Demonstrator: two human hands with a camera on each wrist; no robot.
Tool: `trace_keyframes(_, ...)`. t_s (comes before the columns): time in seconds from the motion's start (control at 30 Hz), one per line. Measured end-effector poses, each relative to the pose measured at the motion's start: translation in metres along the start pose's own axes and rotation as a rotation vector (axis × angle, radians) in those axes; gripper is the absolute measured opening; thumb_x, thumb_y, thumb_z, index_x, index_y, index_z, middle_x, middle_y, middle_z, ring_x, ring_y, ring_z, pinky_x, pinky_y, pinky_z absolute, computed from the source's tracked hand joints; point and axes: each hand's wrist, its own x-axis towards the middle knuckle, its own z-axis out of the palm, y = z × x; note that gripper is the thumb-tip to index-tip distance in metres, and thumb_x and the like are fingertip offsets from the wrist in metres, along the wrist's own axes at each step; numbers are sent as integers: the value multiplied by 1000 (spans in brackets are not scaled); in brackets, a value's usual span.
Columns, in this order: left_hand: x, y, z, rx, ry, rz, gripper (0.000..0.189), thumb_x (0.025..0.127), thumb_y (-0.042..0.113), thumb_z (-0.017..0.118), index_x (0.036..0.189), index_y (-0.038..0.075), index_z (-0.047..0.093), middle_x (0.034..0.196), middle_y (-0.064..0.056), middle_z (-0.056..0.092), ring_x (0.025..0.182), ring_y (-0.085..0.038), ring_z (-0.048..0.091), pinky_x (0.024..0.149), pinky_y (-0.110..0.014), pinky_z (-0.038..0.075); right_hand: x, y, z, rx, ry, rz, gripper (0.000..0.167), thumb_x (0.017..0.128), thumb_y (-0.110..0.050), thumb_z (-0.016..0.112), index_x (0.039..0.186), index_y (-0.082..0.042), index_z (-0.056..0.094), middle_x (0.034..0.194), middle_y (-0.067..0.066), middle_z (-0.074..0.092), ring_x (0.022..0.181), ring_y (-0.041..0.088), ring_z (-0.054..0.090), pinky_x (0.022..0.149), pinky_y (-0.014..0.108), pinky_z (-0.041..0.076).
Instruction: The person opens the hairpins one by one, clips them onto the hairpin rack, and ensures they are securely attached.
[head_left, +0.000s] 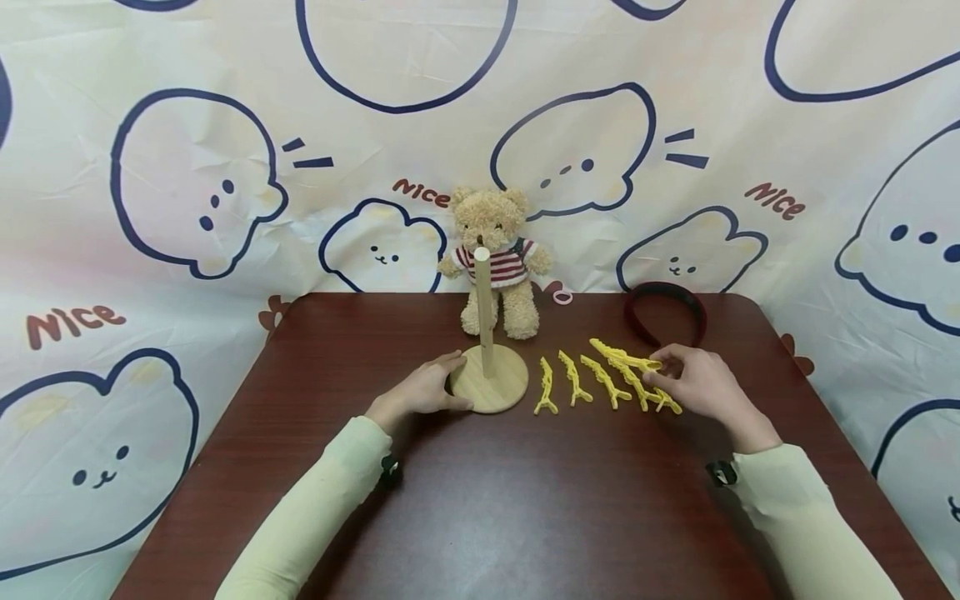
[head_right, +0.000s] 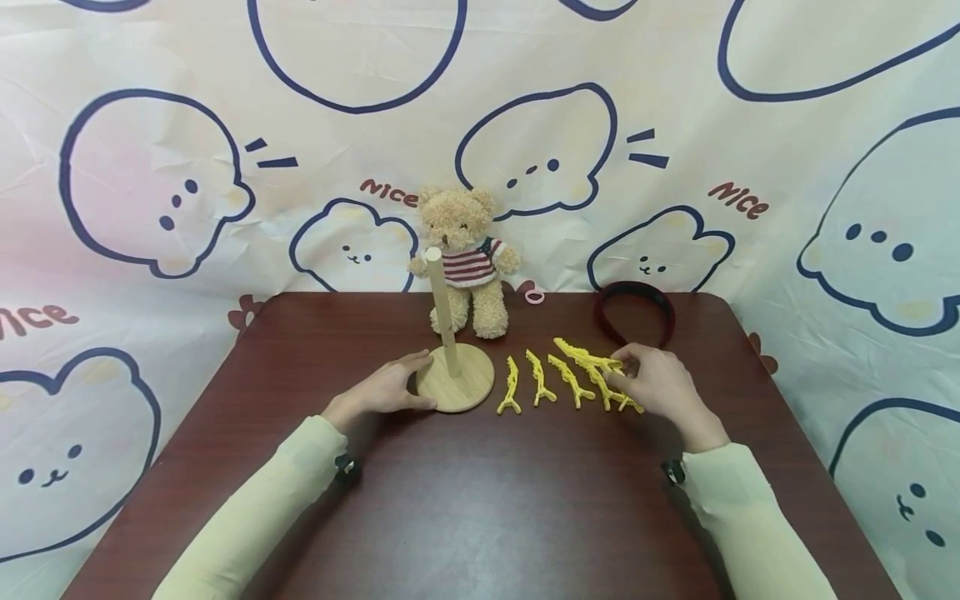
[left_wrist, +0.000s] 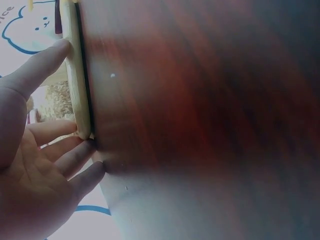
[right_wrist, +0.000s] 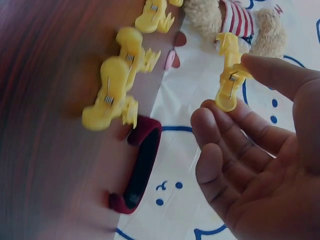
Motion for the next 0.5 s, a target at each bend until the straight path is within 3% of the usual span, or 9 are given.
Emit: trace_keyframes(0.5, 0, 0, 1, -1, -6, -15, 94, 83, 43, 79, 153, -1, 35, 163, -19, 29, 149, -35, 32, 120, -47, 32, 16, -32, 25, 42, -21, -111, 34, 85, -36, 78, 109, -12, 73, 90, 2, 70, 81, 17, 61, 70, 31, 52)
